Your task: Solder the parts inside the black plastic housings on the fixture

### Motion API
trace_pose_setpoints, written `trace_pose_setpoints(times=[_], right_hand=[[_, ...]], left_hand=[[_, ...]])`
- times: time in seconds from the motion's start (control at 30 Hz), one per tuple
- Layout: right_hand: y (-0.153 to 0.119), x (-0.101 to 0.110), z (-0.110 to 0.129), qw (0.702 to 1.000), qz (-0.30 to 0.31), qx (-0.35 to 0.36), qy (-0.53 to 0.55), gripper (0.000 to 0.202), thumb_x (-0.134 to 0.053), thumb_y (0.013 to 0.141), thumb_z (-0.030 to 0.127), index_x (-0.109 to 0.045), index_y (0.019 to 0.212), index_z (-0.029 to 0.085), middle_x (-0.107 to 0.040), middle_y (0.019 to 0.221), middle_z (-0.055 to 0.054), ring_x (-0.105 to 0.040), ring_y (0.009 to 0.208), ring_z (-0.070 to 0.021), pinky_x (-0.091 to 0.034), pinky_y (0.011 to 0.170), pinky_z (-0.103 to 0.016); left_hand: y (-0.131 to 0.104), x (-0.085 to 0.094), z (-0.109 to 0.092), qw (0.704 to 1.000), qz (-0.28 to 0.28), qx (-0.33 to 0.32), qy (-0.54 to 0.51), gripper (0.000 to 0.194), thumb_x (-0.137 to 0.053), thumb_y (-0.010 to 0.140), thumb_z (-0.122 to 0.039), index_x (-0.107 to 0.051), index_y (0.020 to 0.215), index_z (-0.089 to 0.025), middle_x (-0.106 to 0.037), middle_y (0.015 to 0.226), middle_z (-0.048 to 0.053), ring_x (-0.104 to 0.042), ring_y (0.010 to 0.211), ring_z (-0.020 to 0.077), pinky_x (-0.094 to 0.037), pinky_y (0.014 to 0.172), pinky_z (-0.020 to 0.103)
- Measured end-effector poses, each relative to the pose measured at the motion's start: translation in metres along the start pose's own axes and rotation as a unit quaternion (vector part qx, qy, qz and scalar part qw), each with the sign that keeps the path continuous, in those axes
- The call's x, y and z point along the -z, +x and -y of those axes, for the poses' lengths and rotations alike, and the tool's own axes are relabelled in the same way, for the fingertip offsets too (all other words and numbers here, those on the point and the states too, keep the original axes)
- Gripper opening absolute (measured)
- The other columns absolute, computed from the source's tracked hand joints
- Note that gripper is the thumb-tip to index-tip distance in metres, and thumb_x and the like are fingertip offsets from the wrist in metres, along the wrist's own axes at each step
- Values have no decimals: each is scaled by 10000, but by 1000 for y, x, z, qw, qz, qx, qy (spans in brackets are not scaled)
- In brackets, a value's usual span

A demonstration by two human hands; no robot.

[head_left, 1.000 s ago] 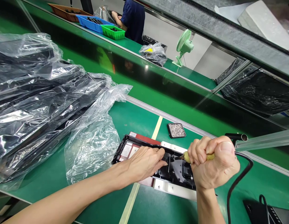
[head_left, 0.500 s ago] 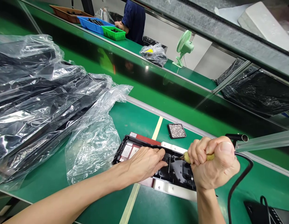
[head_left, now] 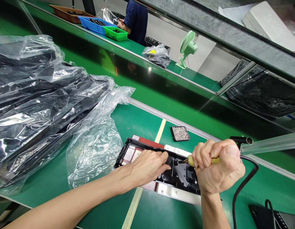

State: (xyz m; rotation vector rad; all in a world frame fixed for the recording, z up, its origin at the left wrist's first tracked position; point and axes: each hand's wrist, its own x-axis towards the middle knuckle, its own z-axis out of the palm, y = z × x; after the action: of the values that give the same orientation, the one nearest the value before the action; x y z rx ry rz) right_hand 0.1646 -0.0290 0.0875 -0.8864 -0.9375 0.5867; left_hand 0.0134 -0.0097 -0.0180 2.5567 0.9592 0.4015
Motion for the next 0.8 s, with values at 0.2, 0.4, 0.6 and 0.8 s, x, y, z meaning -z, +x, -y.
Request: trace_pose_setpoints(times=[0.2, 0.4, 0.6, 0.8], right_hand=[[0, 1, 0, 1000, 0, -3, -1, 361, -583, 920, 301, -455, 598, 200, -361, 408, 86, -277, 314, -64, -270, 300, -175], [0, 1, 0, 1000, 1, -2, 3, 353, -594, 905, 290, -460, 591, 200, -366, 408, 87, -276, 315, -61, -274, 306, -172], [0, 1, 0, 1000, 3, -2, 3, 364, -597, 910, 292, -464, 585, 198, -367, 402, 84, -272, 311, -63, -269, 300, -177], [1, 1, 0, 1000, 1, 1, 3, 365, -598, 903, 281, -445, 582, 198, -361, 406, 86, -269, 315, -58, -272, 301, -173]], left_hand=[[1, 0, 0, 1000, -1, -3, -1, 270, -531, 1036, -402, -441, 860, -217, -653, 762, -5, -656, 603, 204, -161, 498, 340], [1, -1, 1, 1000, 1, -3, 3, 269, -521, 1038, -413, -442, 871, -218, -647, 756, -4, -653, 603, 206, -164, 498, 341], [0, -1, 1, 1000, -1, -3, 3, 269, -528, 1036, -403, -430, 862, -223, -641, 746, -12, -639, 588, 200, -156, 496, 336], [0, 0, 0, 1000, 2, -3, 1, 272, -503, 1046, -414, -434, 865, -223, -641, 732, -10, -640, 583, 203, -161, 493, 331]])
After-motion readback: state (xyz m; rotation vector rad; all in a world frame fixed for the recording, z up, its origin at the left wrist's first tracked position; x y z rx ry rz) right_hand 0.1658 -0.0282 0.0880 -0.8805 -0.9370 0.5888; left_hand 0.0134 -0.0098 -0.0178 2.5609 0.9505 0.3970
